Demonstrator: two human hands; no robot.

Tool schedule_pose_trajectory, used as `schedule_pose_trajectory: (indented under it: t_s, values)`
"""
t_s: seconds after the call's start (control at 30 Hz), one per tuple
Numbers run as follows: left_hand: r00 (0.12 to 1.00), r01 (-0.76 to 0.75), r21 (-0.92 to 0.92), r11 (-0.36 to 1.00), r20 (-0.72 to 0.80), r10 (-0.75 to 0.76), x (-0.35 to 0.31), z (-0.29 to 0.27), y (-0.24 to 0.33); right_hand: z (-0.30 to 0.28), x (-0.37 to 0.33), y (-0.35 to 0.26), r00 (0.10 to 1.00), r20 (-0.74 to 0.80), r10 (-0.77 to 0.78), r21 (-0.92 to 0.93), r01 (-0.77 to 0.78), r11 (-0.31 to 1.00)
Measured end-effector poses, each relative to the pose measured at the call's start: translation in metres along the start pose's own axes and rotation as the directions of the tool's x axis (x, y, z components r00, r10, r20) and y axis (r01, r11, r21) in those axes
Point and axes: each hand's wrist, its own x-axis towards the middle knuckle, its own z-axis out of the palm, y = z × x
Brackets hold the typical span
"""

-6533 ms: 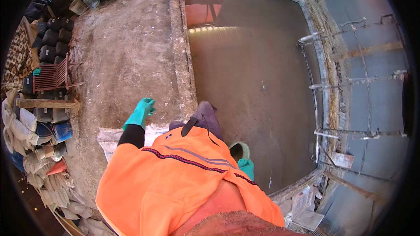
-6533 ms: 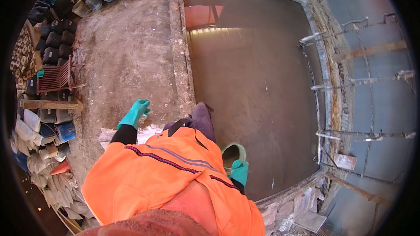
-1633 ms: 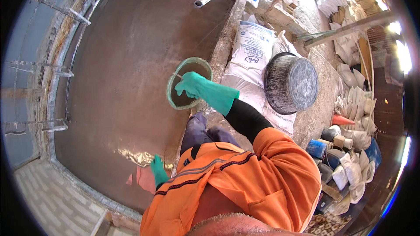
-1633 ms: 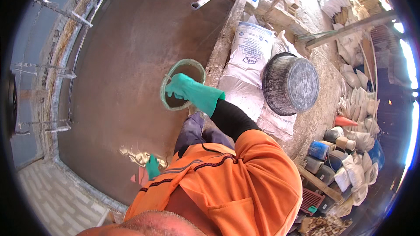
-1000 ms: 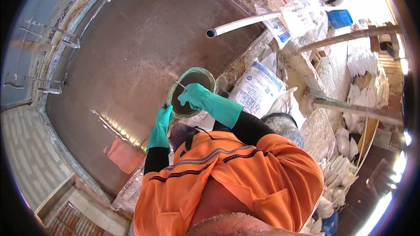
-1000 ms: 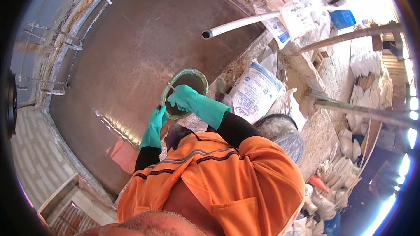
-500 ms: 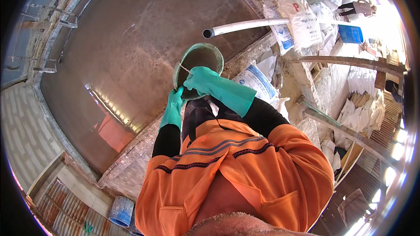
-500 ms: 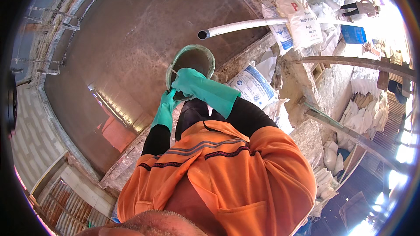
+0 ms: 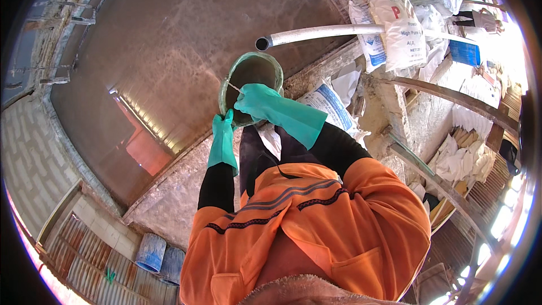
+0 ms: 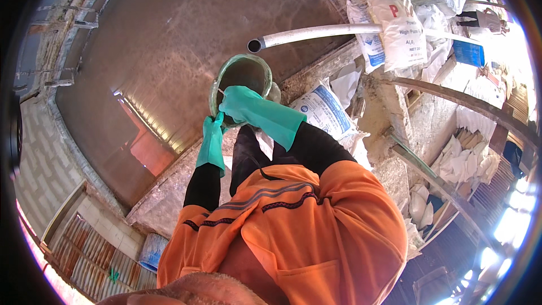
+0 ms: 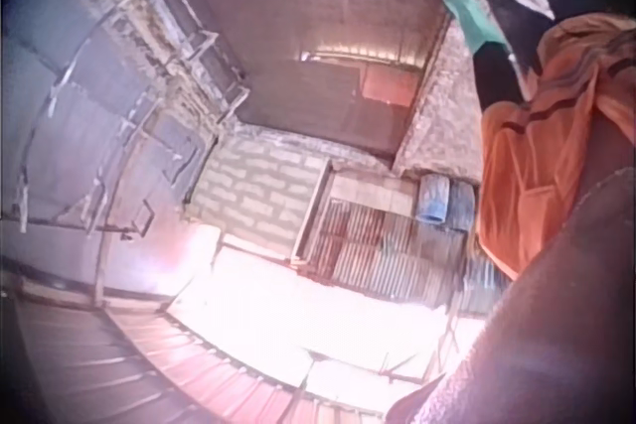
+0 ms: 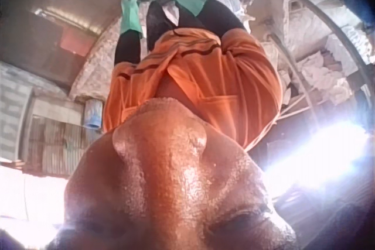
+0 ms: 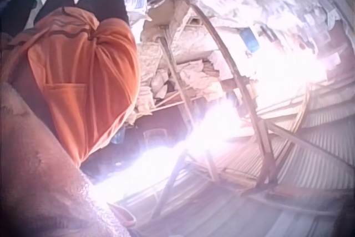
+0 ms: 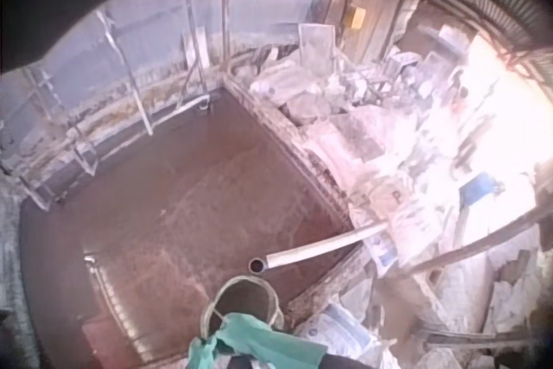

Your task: The person repeatedly scoops a brown liquid from a large rectangular tank into a bucket using a small container, then carries the bucket to a pipe and pours the liquid into it. This cycle is repeated multiple times throughout the video.

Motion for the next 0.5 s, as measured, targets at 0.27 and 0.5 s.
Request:
schedule_pose_trajectory:
  t_s: [0.27,0.5]
  values:
    - [0.999,-0.027,-0.048,0.998,-0.036,0.025,0.0,0.031,0.008,-0.019,0.016,0.014,0.991,0.071,0.113,-0.052,-0.109,0.993]
    - [0.999,-0.009,-0.051,0.999,-0.037,0.007,0.008,0.045,0.012,-0.023,0.049,0.043,0.942,0.279,-0.189,-0.595,0.324,0.736]
